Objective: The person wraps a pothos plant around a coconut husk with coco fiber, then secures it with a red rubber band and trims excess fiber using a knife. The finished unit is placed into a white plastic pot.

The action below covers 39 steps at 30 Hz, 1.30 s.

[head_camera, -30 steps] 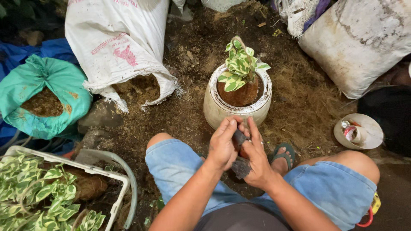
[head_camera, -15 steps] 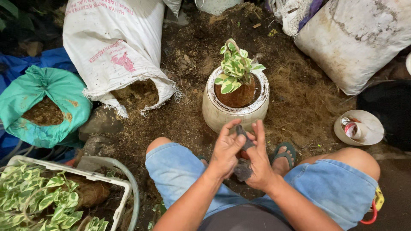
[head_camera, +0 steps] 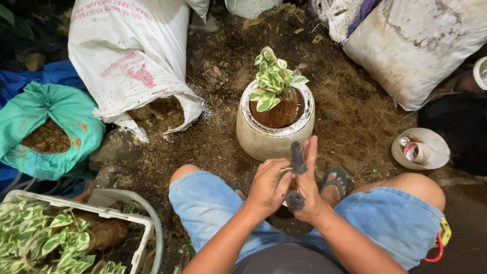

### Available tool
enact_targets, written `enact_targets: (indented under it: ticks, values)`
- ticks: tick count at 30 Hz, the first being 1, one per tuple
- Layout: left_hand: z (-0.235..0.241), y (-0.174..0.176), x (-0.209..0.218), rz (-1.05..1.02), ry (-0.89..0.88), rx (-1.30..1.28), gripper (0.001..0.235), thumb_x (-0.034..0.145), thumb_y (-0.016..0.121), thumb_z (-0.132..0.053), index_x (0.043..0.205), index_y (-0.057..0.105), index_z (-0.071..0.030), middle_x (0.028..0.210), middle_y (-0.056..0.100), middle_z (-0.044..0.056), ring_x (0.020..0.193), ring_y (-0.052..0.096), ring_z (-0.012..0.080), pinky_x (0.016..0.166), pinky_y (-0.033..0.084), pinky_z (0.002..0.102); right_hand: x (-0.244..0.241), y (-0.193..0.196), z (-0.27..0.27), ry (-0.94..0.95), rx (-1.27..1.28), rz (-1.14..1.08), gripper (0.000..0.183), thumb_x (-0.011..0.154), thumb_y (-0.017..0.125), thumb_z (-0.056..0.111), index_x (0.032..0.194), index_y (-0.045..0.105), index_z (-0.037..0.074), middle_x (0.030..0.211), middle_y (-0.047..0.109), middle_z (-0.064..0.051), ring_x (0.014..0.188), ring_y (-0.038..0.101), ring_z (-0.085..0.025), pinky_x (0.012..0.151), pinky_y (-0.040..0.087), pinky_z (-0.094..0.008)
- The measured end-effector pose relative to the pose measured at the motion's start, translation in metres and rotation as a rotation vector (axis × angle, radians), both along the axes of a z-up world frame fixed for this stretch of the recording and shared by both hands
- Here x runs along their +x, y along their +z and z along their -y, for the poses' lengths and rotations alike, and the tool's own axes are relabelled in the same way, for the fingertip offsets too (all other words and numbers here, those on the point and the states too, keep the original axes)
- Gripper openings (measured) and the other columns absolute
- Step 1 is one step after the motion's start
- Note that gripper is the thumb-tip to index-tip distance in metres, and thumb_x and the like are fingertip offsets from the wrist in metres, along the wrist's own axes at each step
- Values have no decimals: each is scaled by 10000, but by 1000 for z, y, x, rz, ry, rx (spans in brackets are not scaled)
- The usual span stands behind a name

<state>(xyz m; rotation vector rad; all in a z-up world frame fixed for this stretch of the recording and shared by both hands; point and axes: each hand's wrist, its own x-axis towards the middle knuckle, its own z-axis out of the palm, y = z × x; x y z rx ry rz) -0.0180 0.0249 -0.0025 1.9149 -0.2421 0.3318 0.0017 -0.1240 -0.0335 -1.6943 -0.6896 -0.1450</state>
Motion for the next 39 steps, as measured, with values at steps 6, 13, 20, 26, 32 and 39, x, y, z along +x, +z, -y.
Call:
enact_targets:
  ticks: [6, 13, 20, 26, 32, 39]
  values:
    - [-12, 16, 1, 328, -107, 333, 259, 866, 738, -88, 1110, 660, -49, 1070, 686, 104, 1013, 643, 305, 847, 465, 451, 3, 7, -3, 20, -18, 86, 972, 963, 553, 521, 1654, 141, -23, 1739, -126, -279, 1653, 6, -373, 1333, 62, -466]
    - [-19, -60, 38, -222, -2, 297, 462, 934, 727, -433, 1248, 692, -95, 1237, 708, 141, 1192, 640, 345, 1061, 503, 457, 37, 0, 44, -42, -15, 0, 903, 948, 668, 275, 1630, 153, -17, 1703, 204, -213, 1541, 313, -334, 1242, 273, -461]
    - [-33, -102, 172, -455, 401, 532, 1394, 656, 752, -829, 1597, 122, -17, 1684, 21, 276, 1563, -17, 432, 1236, 47, 558, 114, -40, 100, -347, 168, -265, 457, 1067, 508, 79, 1520, 473, 24, 1451, 609, -146, 1222, 630, -227, 1076, 488, -360]
    - [-39, -101, 241, -464, 399, 779, 1454, 590, 651, -955, 1631, 117, -92, 1678, 48, 214, 1548, -13, 399, 1227, -12, 561, 146, -55, 99, -368, 111, -273, 421, 1031, 483, 52, 1449, 528, 34, 1251, 716, -82, 1032, 725, -150, 838, 545, -286]
    - [-32, -124, 261, -455, 225, 808, 1084, 735, 612, -867, 1571, 382, -217, 1626, 403, 76, 1522, 297, 290, 1292, 180, 554, 160, -52, 83, -320, 293, -364, 330, 1032, 557, 25, 1357, 615, 13, 1182, 737, -67, 1003, 683, -123, 915, 563, -281]
    - [-44, -151, 265, -689, 108, -943, 838, 768, 807, -527, 1451, 511, -140, 1486, 598, 111, 1414, 564, 273, 1216, 450, 450, 155, -60, 80, -335, 95, -292, 351, 918, 583, -32, 1252, 683, 12, 1100, 767, -55, 993, 700, -128, 914, 552, -287]
